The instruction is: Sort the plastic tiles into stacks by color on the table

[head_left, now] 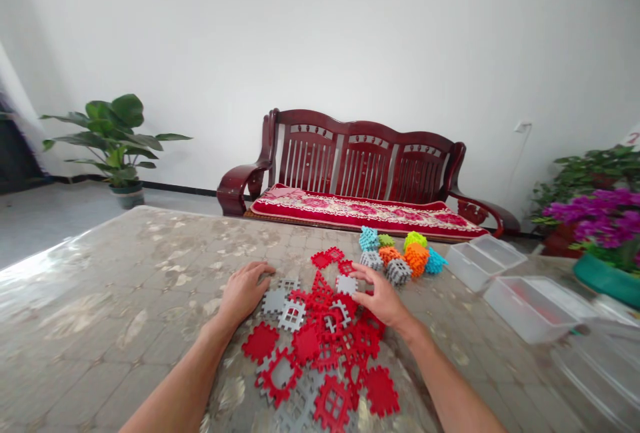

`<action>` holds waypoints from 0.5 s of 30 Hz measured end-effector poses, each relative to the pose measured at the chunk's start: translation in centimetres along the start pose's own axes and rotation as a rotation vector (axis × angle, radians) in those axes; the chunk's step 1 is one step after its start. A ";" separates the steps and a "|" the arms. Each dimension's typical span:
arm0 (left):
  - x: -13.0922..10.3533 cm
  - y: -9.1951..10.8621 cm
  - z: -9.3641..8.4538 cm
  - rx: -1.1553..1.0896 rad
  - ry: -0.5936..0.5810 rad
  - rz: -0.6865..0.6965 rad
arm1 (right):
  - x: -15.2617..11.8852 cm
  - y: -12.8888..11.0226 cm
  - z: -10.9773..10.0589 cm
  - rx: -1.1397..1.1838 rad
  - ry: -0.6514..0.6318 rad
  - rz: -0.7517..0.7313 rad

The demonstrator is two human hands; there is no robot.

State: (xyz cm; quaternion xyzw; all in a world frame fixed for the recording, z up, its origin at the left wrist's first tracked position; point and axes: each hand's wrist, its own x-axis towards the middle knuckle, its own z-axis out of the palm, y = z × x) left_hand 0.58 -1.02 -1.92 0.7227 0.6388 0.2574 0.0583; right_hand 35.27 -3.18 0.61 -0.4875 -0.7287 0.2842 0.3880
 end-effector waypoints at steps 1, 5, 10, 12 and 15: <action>0.0 0.0 0.0 -0.001 -0.001 0.001 | 0.0 0.5 -0.2 0.035 -0.016 0.001; 0.0 0.0 0.0 0.000 -0.015 -0.004 | -0.2 2.0 -0.4 0.035 0.030 0.049; 0.0 0.0 0.0 0.004 -0.019 -0.001 | -0.8 0.8 0.2 -0.259 0.194 0.027; 0.0 0.1 0.0 0.003 -0.014 0.003 | -1.0 -0.5 0.5 -0.405 0.203 0.022; 0.0 0.1 0.0 0.001 -0.004 -0.003 | -1.0 -2.5 1.2 -0.580 0.183 0.062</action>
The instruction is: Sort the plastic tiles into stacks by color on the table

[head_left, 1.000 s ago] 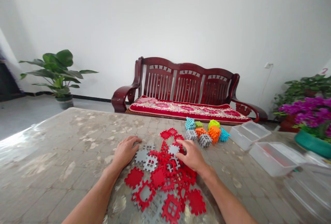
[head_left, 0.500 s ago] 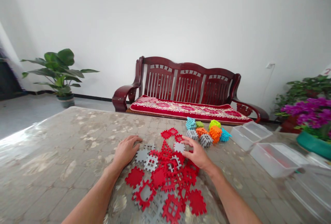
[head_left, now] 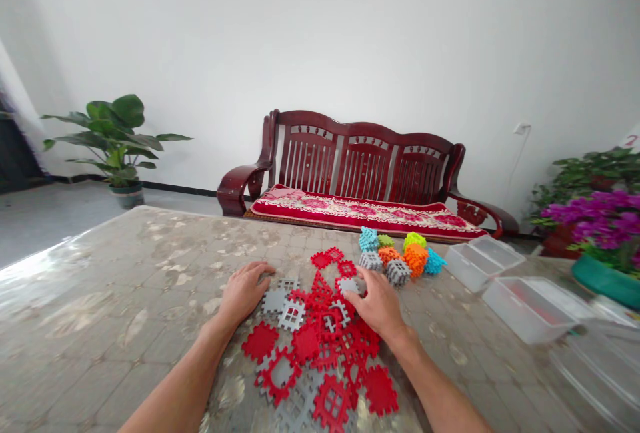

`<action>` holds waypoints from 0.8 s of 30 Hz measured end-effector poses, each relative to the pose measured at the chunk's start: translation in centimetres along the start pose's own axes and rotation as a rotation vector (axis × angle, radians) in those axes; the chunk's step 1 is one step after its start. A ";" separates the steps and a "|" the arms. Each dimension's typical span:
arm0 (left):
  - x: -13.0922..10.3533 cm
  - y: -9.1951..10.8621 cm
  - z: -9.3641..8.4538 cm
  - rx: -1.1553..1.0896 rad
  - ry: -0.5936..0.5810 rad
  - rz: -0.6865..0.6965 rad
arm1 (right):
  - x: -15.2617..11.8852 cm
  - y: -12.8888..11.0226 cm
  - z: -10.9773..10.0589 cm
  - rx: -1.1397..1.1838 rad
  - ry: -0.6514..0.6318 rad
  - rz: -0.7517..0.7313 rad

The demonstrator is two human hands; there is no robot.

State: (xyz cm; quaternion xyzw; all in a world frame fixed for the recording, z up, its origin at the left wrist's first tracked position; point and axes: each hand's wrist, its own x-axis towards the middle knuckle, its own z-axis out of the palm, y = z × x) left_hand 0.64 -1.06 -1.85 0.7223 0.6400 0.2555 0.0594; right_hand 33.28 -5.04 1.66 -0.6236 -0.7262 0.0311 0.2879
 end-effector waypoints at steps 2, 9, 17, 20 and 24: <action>0.0 0.0 0.0 -0.002 0.002 -0.002 | 0.0 -0.9 0.0 -0.073 -0.021 0.015; 0.0 -0.1 0.0 0.004 -0.004 0.009 | -0.1 -1.3 0.4 -0.067 -0.041 0.055; 0.0 0.0 0.1 -0.009 0.019 0.002 | 0.9 0.9 -0.5 0.054 0.149 0.038; 0.0 0.1 0.0 -0.012 0.010 0.002 | 2.9 2.8 -1.8 0.008 0.241 0.060; -0.1 0.2 -0.1 -0.023 0.009 -0.008 | 5.5 4.8 -2.9 -0.078 0.188 0.084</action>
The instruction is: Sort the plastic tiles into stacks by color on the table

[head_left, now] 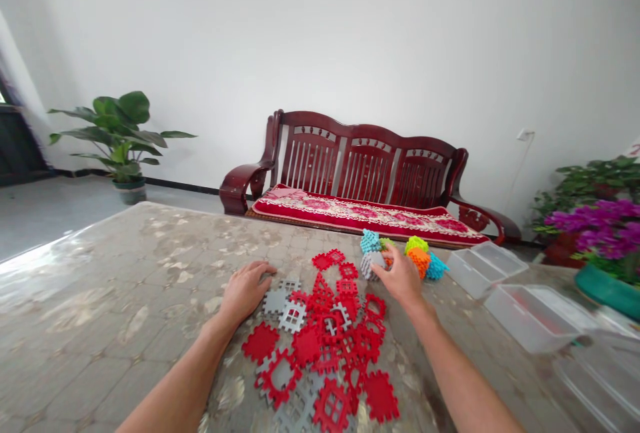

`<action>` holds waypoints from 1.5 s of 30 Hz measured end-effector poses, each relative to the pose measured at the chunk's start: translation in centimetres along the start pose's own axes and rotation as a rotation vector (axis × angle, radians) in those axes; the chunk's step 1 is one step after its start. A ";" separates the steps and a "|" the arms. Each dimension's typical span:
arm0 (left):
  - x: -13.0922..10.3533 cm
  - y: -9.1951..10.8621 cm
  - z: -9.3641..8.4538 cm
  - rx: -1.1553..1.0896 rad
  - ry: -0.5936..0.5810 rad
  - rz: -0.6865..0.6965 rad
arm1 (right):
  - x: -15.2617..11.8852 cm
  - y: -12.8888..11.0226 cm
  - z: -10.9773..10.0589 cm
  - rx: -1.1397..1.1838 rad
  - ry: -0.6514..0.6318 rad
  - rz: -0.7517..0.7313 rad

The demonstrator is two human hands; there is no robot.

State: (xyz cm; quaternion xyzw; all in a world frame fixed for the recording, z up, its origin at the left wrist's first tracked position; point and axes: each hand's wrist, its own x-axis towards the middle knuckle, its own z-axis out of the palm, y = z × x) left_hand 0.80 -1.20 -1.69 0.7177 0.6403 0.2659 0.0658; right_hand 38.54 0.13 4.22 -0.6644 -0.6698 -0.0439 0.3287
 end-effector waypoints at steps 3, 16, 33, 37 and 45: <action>-0.1 0.1 0.0 -0.009 0.008 -0.003 | 1.0 0.7 0.3 -0.062 -0.050 -0.003; -0.1 0.0 0.0 -0.011 0.000 -0.010 | 1.3 0.9 1.2 -0.145 -0.092 -0.033; -0.2 0.6 -0.4 -0.007 -0.013 -0.021 | -4.2 -8.3 3.5 0.246 -0.299 -0.286; -0.2 0.7 -0.4 -0.014 -0.013 -0.016 | -5.0 -12.8 4.3 0.265 -0.388 -0.343; 0.3 0.2 -0.2 -0.196 0.075 -0.153 | -6.3 -17.8 5.6 0.142 -0.484 -0.500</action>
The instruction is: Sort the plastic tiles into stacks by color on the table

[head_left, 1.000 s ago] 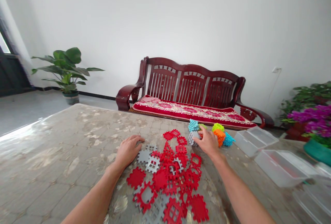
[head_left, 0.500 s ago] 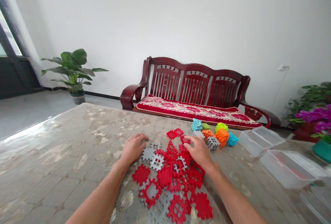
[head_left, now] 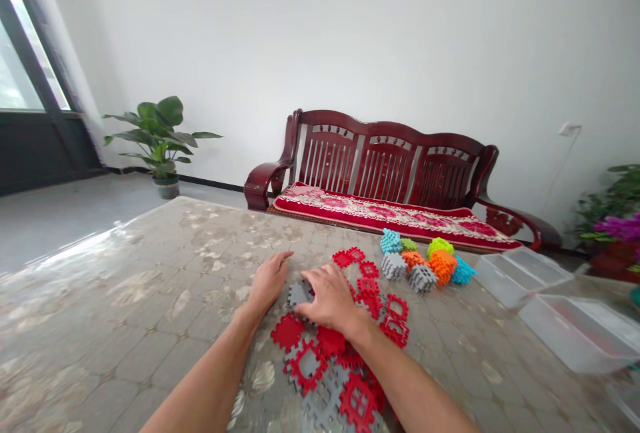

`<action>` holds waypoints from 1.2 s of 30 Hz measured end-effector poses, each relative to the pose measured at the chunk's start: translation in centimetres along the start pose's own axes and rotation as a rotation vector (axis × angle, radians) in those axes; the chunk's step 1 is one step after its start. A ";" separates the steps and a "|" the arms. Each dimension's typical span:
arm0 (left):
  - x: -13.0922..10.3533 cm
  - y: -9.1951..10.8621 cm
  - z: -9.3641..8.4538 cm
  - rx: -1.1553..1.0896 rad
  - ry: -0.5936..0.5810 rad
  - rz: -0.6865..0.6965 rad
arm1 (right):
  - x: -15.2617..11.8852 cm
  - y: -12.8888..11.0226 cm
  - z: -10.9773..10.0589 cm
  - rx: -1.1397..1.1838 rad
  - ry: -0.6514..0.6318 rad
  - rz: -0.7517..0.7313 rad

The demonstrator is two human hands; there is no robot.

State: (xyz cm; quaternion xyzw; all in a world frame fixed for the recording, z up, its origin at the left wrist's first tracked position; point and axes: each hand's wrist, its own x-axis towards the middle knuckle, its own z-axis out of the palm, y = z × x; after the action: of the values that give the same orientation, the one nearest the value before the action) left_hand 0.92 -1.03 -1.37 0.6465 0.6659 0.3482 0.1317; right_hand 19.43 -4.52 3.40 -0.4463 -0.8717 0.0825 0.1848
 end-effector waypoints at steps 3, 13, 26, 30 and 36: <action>0.1 -0.2 0.1 -0.043 0.017 -0.053 | 0.2 -0.4 0.3 -0.048 -0.026 0.017; 0.1 -0.3 0.3 0.028 -0.013 0.000 | 0.7 -0.7 0.5 -0.103 0.002 -0.059; 0.1 0.0 0.1 0.110 -0.051 0.069 | -2.4 13.8 -9.5 0.082 0.232 0.105; 0.1 -0.1 0.1 0.114 -0.036 0.064 | -3.8 18.7 -11.2 -0.003 0.196 0.131; 0.1 0.0 -0.1 0.119 -0.060 0.063 | -4.4 21.0 -11.8 -0.140 0.120 0.107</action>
State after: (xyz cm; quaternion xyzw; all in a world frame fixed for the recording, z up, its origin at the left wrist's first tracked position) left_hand 0.87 -1.00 -1.29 0.6841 0.6604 0.2924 0.1017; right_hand 42.14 3.99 6.61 -0.5082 -0.8375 0.0044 0.2006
